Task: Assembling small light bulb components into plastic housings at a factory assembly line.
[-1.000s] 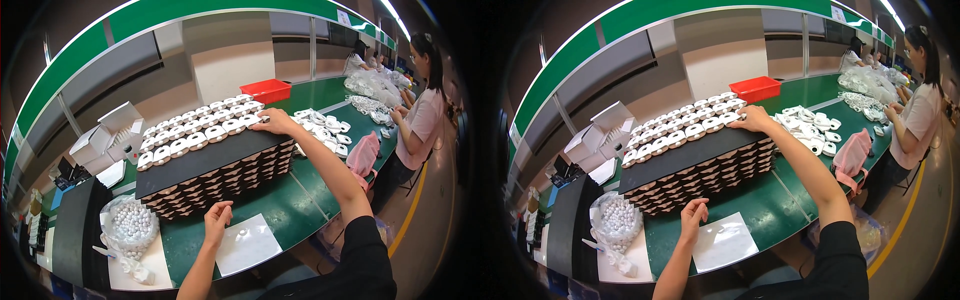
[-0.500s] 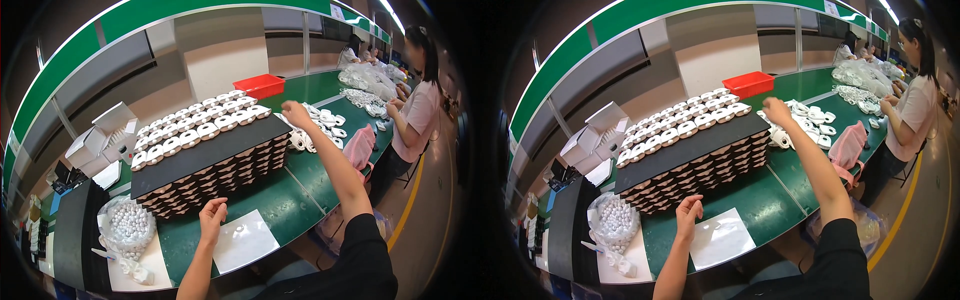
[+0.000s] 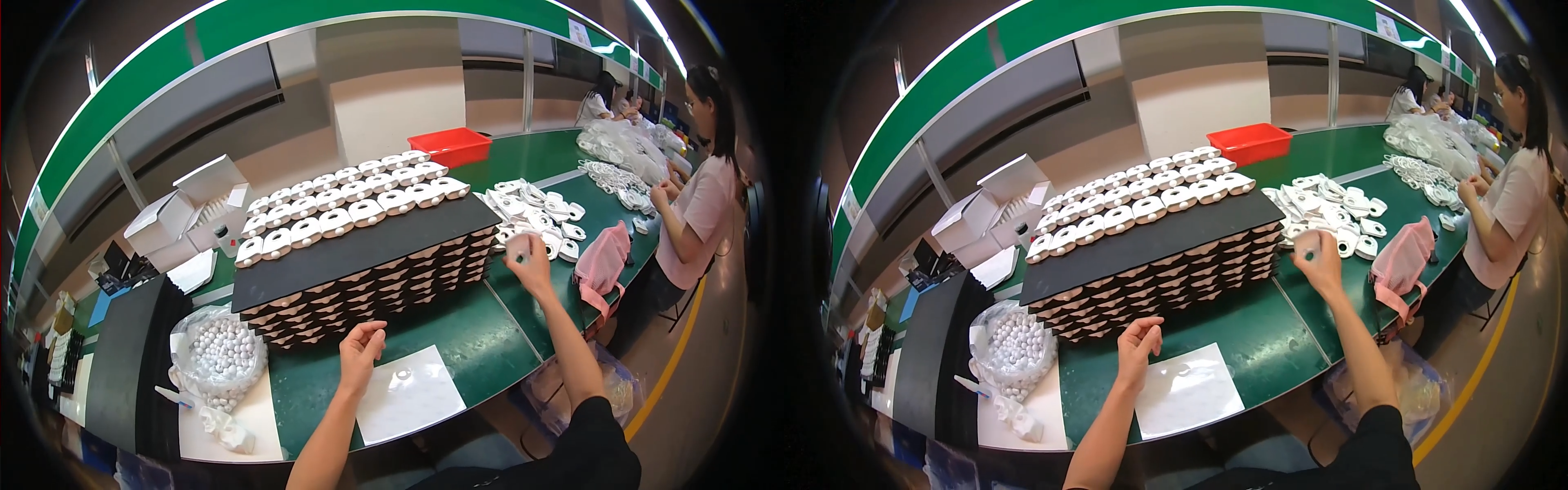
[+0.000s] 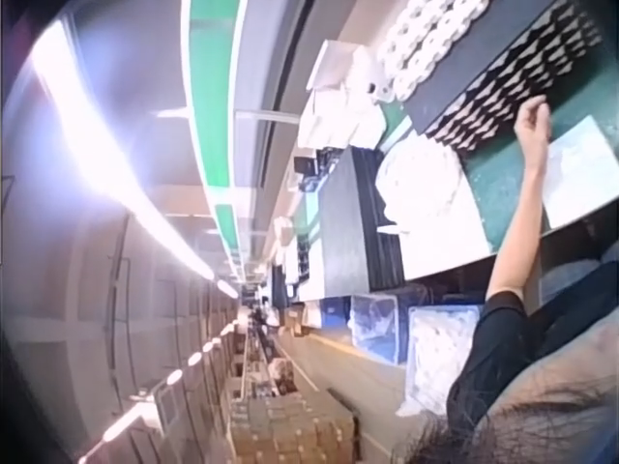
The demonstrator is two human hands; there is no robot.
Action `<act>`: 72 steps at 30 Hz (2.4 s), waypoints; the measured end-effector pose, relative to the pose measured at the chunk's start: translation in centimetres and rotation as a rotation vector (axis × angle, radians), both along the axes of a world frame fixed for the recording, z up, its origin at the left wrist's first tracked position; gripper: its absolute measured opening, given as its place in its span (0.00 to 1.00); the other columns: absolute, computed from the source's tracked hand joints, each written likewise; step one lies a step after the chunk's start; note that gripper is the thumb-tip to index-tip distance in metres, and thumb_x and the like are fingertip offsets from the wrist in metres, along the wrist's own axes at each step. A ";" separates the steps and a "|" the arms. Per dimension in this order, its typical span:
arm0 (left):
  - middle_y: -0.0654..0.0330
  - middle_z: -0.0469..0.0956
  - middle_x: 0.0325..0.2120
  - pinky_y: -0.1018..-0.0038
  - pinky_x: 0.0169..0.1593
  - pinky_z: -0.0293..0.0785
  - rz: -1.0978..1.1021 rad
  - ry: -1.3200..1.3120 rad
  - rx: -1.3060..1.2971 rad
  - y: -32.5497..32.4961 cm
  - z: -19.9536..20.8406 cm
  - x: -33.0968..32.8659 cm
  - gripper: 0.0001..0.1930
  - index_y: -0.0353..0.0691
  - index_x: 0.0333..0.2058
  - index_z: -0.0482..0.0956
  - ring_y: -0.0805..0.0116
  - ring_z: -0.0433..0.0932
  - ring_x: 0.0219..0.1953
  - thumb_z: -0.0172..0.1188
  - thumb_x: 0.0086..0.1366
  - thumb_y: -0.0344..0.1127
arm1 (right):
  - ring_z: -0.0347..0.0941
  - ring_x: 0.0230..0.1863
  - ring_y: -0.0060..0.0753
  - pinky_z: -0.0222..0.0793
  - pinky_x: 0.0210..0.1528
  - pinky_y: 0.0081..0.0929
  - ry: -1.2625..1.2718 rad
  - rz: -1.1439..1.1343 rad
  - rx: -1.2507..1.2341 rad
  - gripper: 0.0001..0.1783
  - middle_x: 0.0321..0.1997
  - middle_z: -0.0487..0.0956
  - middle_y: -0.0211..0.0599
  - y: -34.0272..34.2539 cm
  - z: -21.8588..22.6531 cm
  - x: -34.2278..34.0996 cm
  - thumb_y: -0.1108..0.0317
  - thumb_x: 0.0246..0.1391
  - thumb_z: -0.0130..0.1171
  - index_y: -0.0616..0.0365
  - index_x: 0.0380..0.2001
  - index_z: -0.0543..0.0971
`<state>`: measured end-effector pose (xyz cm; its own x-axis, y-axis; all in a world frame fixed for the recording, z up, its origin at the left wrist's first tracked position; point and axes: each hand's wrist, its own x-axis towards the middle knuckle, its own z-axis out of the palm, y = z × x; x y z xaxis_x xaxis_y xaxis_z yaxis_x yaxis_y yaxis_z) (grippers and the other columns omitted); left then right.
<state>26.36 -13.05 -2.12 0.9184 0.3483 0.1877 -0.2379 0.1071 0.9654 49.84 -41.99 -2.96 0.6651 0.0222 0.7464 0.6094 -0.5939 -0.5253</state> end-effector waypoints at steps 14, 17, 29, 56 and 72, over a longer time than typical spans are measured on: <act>0.68 0.68 0.23 0.84 0.30 0.62 0.625 -0.274 0.644 4.2 4.9 -4.6 0.07 0.36 0.36 0.74 0.81 0.65 0.25 0.53 0.57 0.26 | 0.61 0.19 0.17 0.58 0.21 0.17 0.353 0.349 0.050 0.11 0.19 0.69 0.28 1.3 -1.4 -9.1 0.74 0.34 0.64 0.63 0.25 0.74; 0.65 0.70 0.24 0.82 0.30 0.63 0.822 -0.216 0.795 9.0 5.7 -7.1 0.06 0.36 0.34 0.74 0.78 0.67 0.26 0.53 0.57 0.25 | 0.59 0.19 0.16 0.55 0.20 0.15 0.261 0.396 0.098 0.08 0.19 0.67 0.27 1.3 -1.6 -8.8 0.75 0.37 0.61 0.62 0.26 0.74; 0.43 0.69 0.40 0.58 0.42 0.68 0.689 0.717 1.485 21.7 2.0 -10.8 0.19 0.34 0.40 0.69 0.45 0.71 0.38 0.56 0.55 0.42 | 0.57 0.18 0.10 0.51 0.20 0.12 0.328 0.367 0.118 0.04 0.17 0.66 0.20 1.5 -1.3 -9.0 0.75 0.46 0.55 0.62 0.28 0.74; 0.61 0.74 0.28 0.84 0.14 0.54 0.889 -0.243 -0.562 31.8 6.2 -12.1 0.15 0.40 0.41 0.70 0.77 0.69 0.22 0.45 0.65 0.44 | 0.59 0.22 0.09 0.53 0.23 0.10 0.385 0.414 0.150 0.05 0.20 0.67 0.20 1.4 -1.4 -8.8 0.72 0.50 0.54 0.63 0.28 0.72; 0.68 0.61 0.19 0.87 0.11 0.48 -0.418 0.258 -1.109 3.2 1.5 -2.3 0.14 0.45 0.25 0.65 0.78 0.62 0.22 0.42 0.65 0.46 | 0.68 0.28 0.16 0.64 0.33 0.15 0.709 0.727 0.211 0.06 0.27 0.74 0.29 5.8 -0.1 -14.2 0.75 0.53 0.48 0.63 0.34 0.73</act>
<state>24.06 -9.83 -0.61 0.9648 -0.1284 -0.2293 0.1984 0.9282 0.3148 35.68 -36.15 -3.03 0.8314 0.5083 0.2244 0.2946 -0.0608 -0.9537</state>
